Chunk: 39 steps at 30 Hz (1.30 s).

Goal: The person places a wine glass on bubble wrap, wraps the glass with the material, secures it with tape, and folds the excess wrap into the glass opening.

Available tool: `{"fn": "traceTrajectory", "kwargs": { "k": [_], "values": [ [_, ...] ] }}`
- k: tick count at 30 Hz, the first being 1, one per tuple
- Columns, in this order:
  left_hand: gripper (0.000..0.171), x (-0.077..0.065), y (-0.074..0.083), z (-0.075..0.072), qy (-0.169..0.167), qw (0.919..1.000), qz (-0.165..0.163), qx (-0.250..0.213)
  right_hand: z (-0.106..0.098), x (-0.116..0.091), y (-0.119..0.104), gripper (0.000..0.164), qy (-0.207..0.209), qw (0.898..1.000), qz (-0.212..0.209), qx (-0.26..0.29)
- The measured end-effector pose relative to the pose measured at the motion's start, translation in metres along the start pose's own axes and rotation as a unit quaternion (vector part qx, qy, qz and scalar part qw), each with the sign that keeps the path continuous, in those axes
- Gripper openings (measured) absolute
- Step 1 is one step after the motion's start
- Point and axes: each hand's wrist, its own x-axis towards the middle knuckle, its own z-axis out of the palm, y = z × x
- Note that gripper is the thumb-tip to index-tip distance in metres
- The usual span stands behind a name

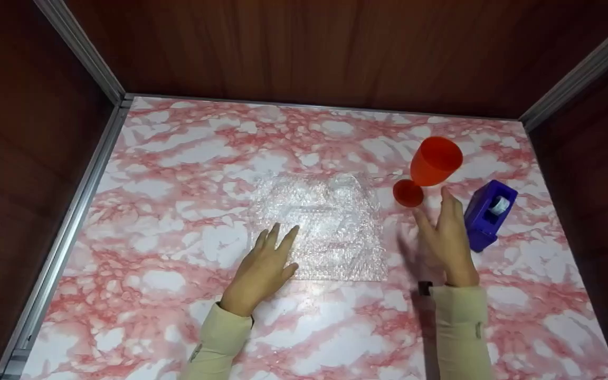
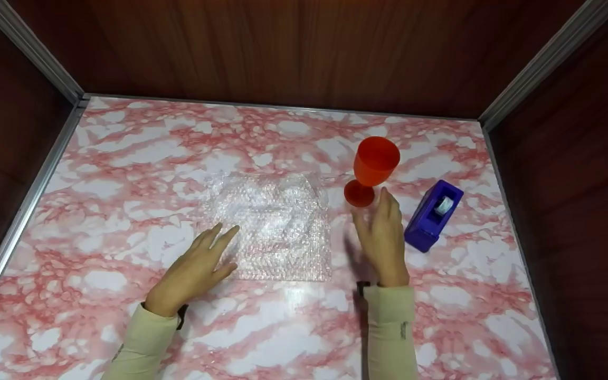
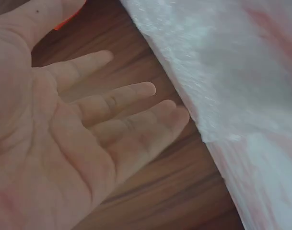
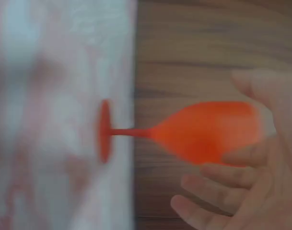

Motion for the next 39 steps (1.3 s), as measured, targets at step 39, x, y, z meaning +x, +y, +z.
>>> {"fn": "traceTrajectory", "kwargs": {
  "k": [39],
  "values": [
    [0.038,0.006,-0.018,0.03,0.02,0.9988,0.046,0.002,0.019,0.014,0.0,0.021,0.066,0.996,0.06,0.024]
  ]
}}
